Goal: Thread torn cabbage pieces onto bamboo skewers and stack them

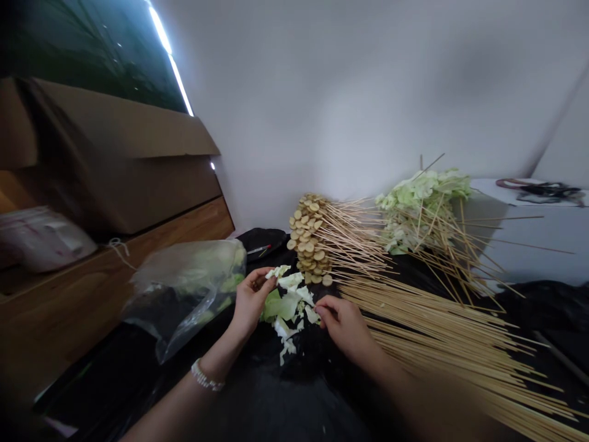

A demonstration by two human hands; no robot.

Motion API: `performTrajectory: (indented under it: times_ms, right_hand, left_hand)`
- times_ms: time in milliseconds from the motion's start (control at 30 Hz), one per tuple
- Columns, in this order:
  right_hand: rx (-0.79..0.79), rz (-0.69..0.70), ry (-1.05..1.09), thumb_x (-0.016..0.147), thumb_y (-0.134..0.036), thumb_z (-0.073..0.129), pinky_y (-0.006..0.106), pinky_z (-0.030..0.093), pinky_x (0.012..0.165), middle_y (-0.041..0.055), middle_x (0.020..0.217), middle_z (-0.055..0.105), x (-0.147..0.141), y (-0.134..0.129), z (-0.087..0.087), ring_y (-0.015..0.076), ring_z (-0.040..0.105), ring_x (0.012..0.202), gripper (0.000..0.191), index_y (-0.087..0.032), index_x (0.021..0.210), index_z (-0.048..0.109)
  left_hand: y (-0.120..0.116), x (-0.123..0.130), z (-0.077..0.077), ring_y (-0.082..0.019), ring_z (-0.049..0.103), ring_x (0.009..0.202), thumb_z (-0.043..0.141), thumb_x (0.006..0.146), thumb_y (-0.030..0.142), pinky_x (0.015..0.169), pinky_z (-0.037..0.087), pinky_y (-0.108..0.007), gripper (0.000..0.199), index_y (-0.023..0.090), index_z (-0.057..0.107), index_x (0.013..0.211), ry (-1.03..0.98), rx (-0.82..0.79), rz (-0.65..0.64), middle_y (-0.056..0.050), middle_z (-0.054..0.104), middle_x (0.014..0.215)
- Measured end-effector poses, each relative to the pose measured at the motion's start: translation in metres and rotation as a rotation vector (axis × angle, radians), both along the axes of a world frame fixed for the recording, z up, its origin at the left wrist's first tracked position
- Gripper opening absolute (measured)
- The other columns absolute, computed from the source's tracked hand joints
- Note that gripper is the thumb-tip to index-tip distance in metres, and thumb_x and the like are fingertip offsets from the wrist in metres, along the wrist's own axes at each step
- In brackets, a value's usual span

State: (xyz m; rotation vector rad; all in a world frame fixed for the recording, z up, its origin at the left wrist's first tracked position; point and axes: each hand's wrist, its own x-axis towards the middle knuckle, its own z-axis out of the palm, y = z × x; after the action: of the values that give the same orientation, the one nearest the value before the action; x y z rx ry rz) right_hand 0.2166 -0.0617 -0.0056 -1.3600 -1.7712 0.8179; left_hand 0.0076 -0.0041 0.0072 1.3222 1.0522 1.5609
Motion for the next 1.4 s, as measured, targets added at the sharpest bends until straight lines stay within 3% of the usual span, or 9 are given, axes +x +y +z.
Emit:
performTrajectory:
  times_ms: [267, 500, 700, 967, 1100, 1267, 1400]
  right_hand:
    - [0.005, -0.002, -0.006, 0.087, -0.036, 0.047, 0.028, 0.040, 0.064, -0.0007, 0.061, 0.063, -0.001, 0.001, -0.004, 0.0169, 0.058, 0.062, 0.026, -0.021, 0.079, 0.066]
    - [0.028, 0.016, -0.022, 0.088, -0.033, 0.045, 0.029, 0.040, 0.066, -0.0006, 0.060, 0.063, -0.001, 0.001, -0.003, 0.0170, 0.057, 0.062, 0.025, -0.021, 0.074, 0.064]
    - [0.030, 0.002, -0.017, 0.088, -0.036, 0.046, 0.028, 0.041, 0.065, -0.0003, 0.062, 0.064, -0.001, 0.000, 0.000, 0.0167, 0.058, 0.063, 0.026, -0.021, 0.078, 0.065]
    - [0.028, 0.027, -0.029, 0.088, -0.037, 0.049, 0.028, 0.042, 0.062, 0.0002, 0.066, 0.065, 0.015, 0.005, 0.009, 0.0166, 0.059, 0.064, 0.025, -0.020, 0.086, 0.067]
    - [0.077, 0.058, -0.030, 0.088, -0.036, 0.049, 0.028, 0.044, 0.066, 0.0009, 0.069, 0.066, 0.023, 0.006, 0.016, 0.0167, 0.060, 0.066, 0.025, -0.020, 0.084, 0.068]
    - [0.199, -0.134, -0.011, 0.088, -0.039, 0.047, 0.028, 0.043, 0.065, 0.0004, 0.067, 0.063, 0.031, 0.006, 0.028, 0.0169, 0.059, 0.065, 0.027, -0.021, 0.087, 0.067]
    - [0.300, -0.300, 0.122, 0.085, -0.042, 0.050, 0.028, 0.044, 0.061, 0.0022, 0.067, 0.063, 0.049, 0.012, 0.044, 0.0168, 0.057, 0.063, 0.030, -0.018, 0.091, 0.066]
  left_hand:
    - [-0.002, -0.001, -0.006, -0.019, 0.066, 0.085, 0.067, 0.077, 0.027, 0.077, 0.051, -0.027, 0.020, 0.017, 0.069, 0.094, 0.221, 0.113, 0.027, -0.006, 0.072, 0.094]
    - [-0.006, 0.003, -0.011, -0.020, 0.066, 0.089, 0.064, 0.078, 0.022, 0.080, 0.051, -0.029, 0.020, 0.019, 0.069, 0.097, 0.264, 0.095, -0.068, -0.006, 0.072, 0.095]
    - [-0.005, 0.004, -0.005, -0.020, 0.067, 0.086, 0.067, 0.075, 0.024, 0.079, 0.051, -0.029, 0.018, 0.017, 0.069, 0.092, 0.184, 0.083, -0.052, -0.007, 0.072, 0.093]
    - [0.010, -0.016, 0.007, -0.017, 0.064, 0.083, 0.070, 0.072, 0.030, 0.079, 0.050, -0.028, 0.027, 0.015, 0.066, 0.094, -0.007, 0.071, 0.157, -0.006, 0.070, 0.090]
    - [0.011, -0.019, 0.007, -0.018, 0.064, 0.087, 0.069, 0.073, 0.035, 0.080, 0.050, -0.029, 0.032, 0.015, 0.065, 0.098, -0.039, 0.050, 0.172, -0.006, 0.069, 0.094]
    - [0.009, -0.011, 0.002, -0.023, 0.055, 0.119, 0.067, 0.076, 0.034, 0.097, 0.045, -0.035, 0.054, 0.024, 0.051, 0.127, -0.065, 0.103, 0.075, -0.010, 0.056, 0.131]
    - [0.009, -0.008, -0.002, -0.026, 0.058, 0.115, 0.070, 0.073, 0.033, 0.096, 0.046, -0.040, 0.049, 0.020, 0.056, 0.118, -0.001, 0.056, 0.039, -0.014, 0.055, 0.131]
